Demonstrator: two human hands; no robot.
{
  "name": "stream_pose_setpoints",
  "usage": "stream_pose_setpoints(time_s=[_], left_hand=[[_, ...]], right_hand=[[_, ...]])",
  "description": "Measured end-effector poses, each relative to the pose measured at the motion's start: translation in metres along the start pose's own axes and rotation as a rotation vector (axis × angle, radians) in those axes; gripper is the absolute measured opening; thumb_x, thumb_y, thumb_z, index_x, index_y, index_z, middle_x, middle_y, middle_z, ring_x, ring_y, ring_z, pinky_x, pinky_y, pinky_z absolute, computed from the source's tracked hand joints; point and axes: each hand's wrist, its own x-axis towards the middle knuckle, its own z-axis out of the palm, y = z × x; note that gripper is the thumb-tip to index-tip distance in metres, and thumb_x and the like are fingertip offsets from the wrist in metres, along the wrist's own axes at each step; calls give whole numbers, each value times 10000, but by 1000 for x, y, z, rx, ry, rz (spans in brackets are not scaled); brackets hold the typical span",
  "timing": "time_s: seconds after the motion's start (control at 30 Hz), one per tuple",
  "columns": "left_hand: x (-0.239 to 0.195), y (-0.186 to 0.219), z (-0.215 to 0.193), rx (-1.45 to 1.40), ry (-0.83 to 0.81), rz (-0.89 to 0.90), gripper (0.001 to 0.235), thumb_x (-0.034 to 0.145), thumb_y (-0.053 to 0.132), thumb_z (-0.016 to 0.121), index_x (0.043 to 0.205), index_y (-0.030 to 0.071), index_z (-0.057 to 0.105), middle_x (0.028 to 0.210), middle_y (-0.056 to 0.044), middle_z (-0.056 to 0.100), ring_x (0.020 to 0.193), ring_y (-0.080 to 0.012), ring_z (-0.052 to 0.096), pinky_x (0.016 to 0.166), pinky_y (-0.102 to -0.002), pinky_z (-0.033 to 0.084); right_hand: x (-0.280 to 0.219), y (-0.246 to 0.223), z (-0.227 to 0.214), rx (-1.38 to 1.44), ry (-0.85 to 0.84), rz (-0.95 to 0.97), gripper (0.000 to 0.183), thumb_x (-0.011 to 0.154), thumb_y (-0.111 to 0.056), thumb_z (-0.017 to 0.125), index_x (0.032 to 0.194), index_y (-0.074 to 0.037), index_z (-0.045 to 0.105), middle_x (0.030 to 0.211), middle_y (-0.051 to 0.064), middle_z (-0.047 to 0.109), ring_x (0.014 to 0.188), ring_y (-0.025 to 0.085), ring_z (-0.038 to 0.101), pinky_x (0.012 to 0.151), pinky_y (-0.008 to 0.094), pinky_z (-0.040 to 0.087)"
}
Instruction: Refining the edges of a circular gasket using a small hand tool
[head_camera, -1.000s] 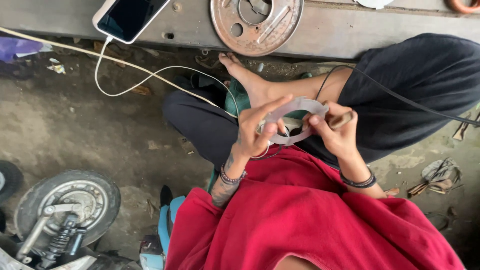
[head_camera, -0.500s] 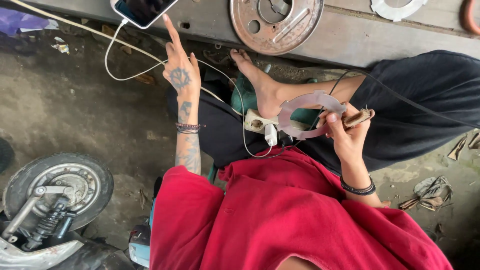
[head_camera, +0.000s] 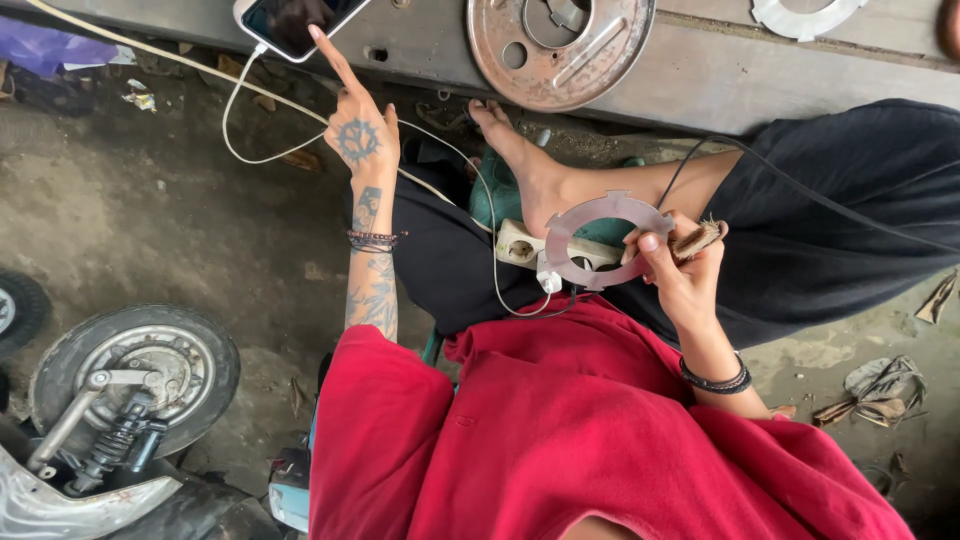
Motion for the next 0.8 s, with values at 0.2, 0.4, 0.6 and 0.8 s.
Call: stream_pose_setpoints(time_s=[0.2, 0.4, 0.6, 0.8], left_hand=[[-9, 15, -26, -50, 15, 0, 1390, 956, 419, 905, 1606, 142, -292, 991, -74, 775, 560, -248, 673, 496, -313, 496], [-30, 40, -43, -260, -69, -4, 1360, 983, 380, 898, 1599, 135, -289, 927, -114, 789, 634, -281, 728, 565, -346, 576], [-50, 58, -55, -311, -85, 41, 1312, 998, 407, 880, 1612, 103, -239, 825, -47, 743, 524, -208, 661, 478, -283, 503], [-47, 46, -62, -383, -61, 62, 1277, 1002, 312, 893, 1630, 128, -204, 733, 72, 692, 569, -91, 658, 509, -248, 516]], right_hand=[[-1, 6, -2, -22, 6, 28, 331, 1055, -333, 606, 981, -17, 668, 741, 70, 661, 560, 75, 565, 457, 167, 452], [2, -1, 1, -8, 13, 30, 359, 1046, -377, 612, 979, -28, 662, 730, 74, 651, 562, 80, 577, 451, 165, 448], [0, 5, -1, 11, 29, 33, 350, 1047, -357, 618, 979, -16, 662, 710, 91, 638, 524, 94, 552, 447, 175, 436], [-1, 7, 0, -1, 35, 33, 333, 1053, -340, 617, 988, -18, 668, 720, 90, 643, 522, 91, 556, 441, 168, 448]])
